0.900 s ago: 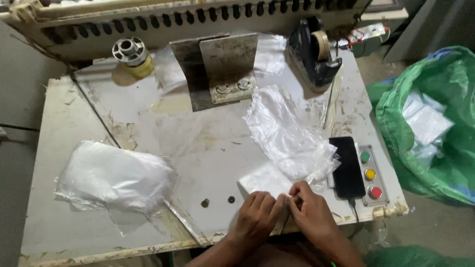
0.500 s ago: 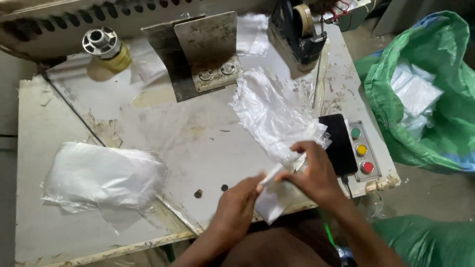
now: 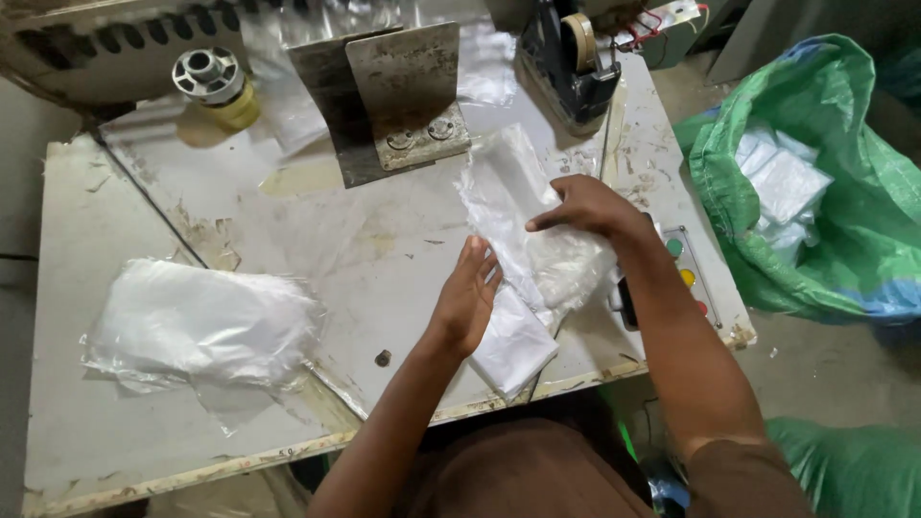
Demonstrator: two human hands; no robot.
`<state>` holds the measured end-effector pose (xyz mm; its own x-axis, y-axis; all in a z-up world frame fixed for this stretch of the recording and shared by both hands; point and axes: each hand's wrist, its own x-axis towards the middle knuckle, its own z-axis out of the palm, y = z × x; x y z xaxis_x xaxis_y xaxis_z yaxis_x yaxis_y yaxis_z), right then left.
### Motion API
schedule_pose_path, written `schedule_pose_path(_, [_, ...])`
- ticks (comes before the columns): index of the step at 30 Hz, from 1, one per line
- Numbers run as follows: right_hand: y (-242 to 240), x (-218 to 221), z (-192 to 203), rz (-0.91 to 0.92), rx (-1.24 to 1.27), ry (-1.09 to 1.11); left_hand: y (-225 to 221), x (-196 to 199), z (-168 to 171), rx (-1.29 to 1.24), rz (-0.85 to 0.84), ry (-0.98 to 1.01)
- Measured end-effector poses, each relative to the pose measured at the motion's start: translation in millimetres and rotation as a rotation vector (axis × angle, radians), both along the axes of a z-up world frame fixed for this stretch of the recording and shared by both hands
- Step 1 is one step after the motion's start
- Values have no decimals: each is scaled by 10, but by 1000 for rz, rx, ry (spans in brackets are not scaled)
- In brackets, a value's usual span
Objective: Folding and stacking plastic bags at a workstation in a packaging factory
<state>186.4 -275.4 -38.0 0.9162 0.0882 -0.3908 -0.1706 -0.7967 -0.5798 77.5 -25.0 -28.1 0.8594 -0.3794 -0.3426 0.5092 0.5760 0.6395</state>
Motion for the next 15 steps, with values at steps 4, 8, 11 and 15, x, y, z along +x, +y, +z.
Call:
schedule_pose_path(4, [-146, -162, -61, -185, 426, 126, -39, -45, 208, -11, -35, 12])
schedule_pose_path(8, [161, -456, 637, -180, 685, 34, -38, 13, 684, 199, -16, -39])
schedule_pose_path(11, [426, -570, 1037, -134, 828, -117, 139, 179, 763, 298, -18, -42])
schedule_pose_path(15, [595, -1033, 1433, 102, 920, -298, 646, 159, 676, 546, 145, -746])
